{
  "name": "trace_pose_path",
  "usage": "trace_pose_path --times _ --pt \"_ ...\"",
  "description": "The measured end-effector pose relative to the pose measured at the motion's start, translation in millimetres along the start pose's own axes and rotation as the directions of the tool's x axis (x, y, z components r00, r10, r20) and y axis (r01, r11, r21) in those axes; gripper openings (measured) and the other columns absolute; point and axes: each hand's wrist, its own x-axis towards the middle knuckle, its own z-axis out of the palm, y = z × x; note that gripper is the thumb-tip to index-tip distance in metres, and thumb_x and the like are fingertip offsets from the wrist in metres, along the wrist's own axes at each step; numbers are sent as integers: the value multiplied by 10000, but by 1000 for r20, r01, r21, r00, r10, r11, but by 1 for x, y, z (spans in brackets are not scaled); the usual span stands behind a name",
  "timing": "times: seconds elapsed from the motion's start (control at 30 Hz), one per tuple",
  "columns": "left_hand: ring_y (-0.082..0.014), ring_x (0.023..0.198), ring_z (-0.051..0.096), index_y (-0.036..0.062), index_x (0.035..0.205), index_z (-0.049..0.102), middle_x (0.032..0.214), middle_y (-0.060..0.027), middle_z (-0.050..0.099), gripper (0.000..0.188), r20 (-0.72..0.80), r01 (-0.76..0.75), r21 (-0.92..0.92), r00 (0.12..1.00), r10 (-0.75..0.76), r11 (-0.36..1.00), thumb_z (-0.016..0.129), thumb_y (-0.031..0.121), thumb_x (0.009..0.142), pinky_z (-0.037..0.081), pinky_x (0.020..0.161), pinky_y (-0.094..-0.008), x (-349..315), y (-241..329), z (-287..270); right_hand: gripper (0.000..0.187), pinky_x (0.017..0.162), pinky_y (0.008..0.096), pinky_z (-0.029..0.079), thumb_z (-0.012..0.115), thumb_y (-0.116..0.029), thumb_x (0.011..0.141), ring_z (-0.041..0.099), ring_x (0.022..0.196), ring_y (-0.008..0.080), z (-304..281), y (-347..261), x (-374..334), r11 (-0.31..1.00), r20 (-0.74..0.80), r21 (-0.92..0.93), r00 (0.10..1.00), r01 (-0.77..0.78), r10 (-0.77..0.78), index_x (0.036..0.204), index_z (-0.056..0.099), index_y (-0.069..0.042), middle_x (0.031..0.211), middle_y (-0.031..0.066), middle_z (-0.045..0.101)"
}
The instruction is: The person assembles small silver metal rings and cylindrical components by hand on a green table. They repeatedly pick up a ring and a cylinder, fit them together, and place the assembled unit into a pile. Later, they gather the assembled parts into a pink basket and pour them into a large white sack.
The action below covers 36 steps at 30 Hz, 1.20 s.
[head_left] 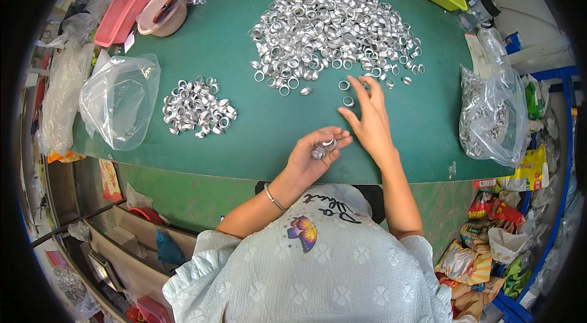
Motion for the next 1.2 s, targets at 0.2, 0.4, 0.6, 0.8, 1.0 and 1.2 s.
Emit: trace_pose_path --times 0.2,0.4,0.6,0.8,1.0,1.2 --pt "-109 776 543 -29 1093 554 990 -89 592 289 88 -58 43 995 54 997 531 -4 806 405 541 -177 0 -2 -9 379 702 394 474 664 -125 747 529 845 309 27 16 7 965 132 -263 991 6 30 1084 515 -38 1034 135 469" --pt "-65 714 486 18 1145 549 915 -32 572 321 15 -111 146 994 110 983 578 39 827 356 510 -170 -3 1 -1 177 565 262 414 559 -116 871 496 675 157 10 18 -4 817 127 517 967 -256 222 1009 514 -15 915 75 515" --pt "-37 699 452 60 1168 560 864 -6 549 358 87 -321 562 939 331 762 627 76 817 334 512 -158 -9 1 15 215 556 218 393 515 -152 909 494 687 84 -20 -15 -27 -208 588 807 788 -553 181 1083 480 -31 901 46 579" --pt "-49 646 433 50 1108 592 767 13 511 322 491 -618 758 750 444 207 647 65 791 322 471 -170 -2 4 4 158 547 205 388 533 -165 903 516 674 89 -14 -9 -47 -31 526 845 821 -533 220 988 522 -32 888 61 605" --pt "-102 600 474 7 1067 536 757 -36 523 260 220 -150 329 972 78 932 502 133 843 302 402 -190 -10 12 7 185 548 230 405 520 -175 909 523 661 127 -19 -22 -43 5 386 914 872 -406 302 994 522 -10 934 98 585" --pt "-143 571 480 -11 1036 519 836 -125 567 342 228 49 205 969 -97 977 444 255 834 298 360 -190 -10 15 5 233 597 229 418 525 -184 905 539 755 157 -15 -20 -48 -202 409 908 879 -366 246 1037 502 7 923 88 555"
